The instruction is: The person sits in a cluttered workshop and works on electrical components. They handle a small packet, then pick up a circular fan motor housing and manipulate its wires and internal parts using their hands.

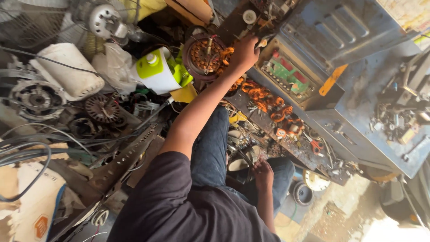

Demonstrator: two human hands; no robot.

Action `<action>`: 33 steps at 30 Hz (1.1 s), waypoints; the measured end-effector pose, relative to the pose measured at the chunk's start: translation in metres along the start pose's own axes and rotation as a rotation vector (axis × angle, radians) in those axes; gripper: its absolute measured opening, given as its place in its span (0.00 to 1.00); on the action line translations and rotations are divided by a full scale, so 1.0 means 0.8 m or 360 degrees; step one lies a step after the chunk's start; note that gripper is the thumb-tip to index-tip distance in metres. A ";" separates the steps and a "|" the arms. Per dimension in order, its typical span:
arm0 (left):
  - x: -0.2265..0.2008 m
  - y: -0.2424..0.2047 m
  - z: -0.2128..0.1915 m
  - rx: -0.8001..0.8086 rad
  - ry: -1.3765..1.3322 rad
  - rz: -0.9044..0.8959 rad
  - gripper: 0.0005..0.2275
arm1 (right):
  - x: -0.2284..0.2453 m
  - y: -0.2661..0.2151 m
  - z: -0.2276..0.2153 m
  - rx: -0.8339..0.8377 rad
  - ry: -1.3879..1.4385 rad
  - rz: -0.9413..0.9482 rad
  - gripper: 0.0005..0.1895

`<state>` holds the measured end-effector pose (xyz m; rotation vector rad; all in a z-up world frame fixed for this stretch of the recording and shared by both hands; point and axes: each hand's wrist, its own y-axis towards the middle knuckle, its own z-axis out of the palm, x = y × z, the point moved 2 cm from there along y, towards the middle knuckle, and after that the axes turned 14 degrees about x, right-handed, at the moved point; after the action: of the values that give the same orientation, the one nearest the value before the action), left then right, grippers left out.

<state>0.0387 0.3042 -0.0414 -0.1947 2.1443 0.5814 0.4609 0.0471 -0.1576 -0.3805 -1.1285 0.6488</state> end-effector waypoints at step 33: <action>0.114 0.087 0.034 0.0372 0.0483 -0.0451 0.05 | 0.000 0.003 -0.001 -0.0089 -0.0122 0.0016 0.12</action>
<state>-0.0199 0.3850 -0.1043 -0.4728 2.3980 0.1409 0.4612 0.0486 -0.1593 -0.4122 -1.2208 0.6459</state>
